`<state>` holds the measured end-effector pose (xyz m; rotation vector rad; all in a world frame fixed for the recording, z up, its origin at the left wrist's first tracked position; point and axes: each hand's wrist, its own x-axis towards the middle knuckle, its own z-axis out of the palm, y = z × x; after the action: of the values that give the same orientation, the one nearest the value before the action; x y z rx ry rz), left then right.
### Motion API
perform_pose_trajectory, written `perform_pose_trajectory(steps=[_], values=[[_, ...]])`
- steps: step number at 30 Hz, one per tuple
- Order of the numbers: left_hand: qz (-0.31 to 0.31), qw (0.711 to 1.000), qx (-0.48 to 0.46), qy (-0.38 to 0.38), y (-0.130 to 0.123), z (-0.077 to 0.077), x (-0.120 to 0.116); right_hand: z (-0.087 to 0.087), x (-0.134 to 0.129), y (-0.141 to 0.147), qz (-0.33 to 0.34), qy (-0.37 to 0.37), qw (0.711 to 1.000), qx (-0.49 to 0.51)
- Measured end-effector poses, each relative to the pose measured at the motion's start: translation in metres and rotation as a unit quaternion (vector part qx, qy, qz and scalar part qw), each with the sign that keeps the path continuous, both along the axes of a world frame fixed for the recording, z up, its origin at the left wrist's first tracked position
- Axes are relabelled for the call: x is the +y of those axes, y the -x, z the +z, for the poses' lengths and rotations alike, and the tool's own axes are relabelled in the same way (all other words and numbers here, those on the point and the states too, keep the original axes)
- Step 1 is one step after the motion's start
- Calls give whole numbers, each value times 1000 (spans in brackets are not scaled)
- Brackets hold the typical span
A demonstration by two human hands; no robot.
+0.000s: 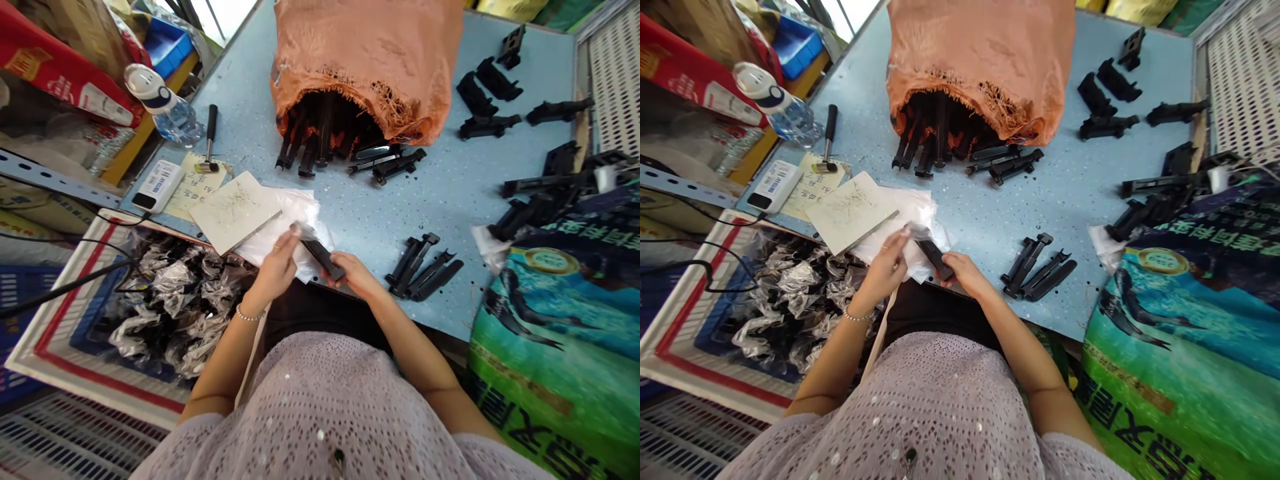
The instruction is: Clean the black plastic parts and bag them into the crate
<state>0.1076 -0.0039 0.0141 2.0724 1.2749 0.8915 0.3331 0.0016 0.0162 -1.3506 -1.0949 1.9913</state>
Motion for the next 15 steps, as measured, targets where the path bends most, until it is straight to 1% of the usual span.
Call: perform_pose_trajectory(steps=[1,2,3,4,5,6,7,8,9,10,11,12,13,14,15], values=[[-48,999,15,-1,-7,2,-7,1,-2,5,-14,-61,996,-68],[-92,995,27,2,-14,4,-14,4,-5,9,-24,-120,985,-124],[-123,992,37,8,-20,9,-21,8,-10,13,-24,-170,973,-155],[-141,989,43,14,-23,16,-28,14,-15,14,-7,-208,966,-152],[-144,988,45,17,-23,26,-36,20,-20,13,26,-232,965,-116],[-134,990,47,18,-18,38,-45,28,-25,9,78,-241,965,-60],[-116,992,50,19,-9,52,-54,36,-28,1,134,-242,961,-7],[-91,994,57,23,6,66,-64,44,-31,-10,178,-243,953,23],[-62,995,72,38,25,77,-74,51,-31,-25,202,-251,947,14],[-35,993,97,65,46,83,-82,58,-30,-43,200,-272,941,-38],[-10,986,132,102,68,84,-89,62,-27,-62,175,-302,929,-126],[4,973,177,146,90,77,-94,64,-23,-83,138,-337,901,-236],[23,957,224,185,109,63,-97,64,-18,-104,100,-364,857,-350],[55,937,268,216,125,43,-97,62,-12,-123,79,-373,808,-449],[98,917,304,237,136,20,-96,58,-6,-140,78,-369,766,-521]])
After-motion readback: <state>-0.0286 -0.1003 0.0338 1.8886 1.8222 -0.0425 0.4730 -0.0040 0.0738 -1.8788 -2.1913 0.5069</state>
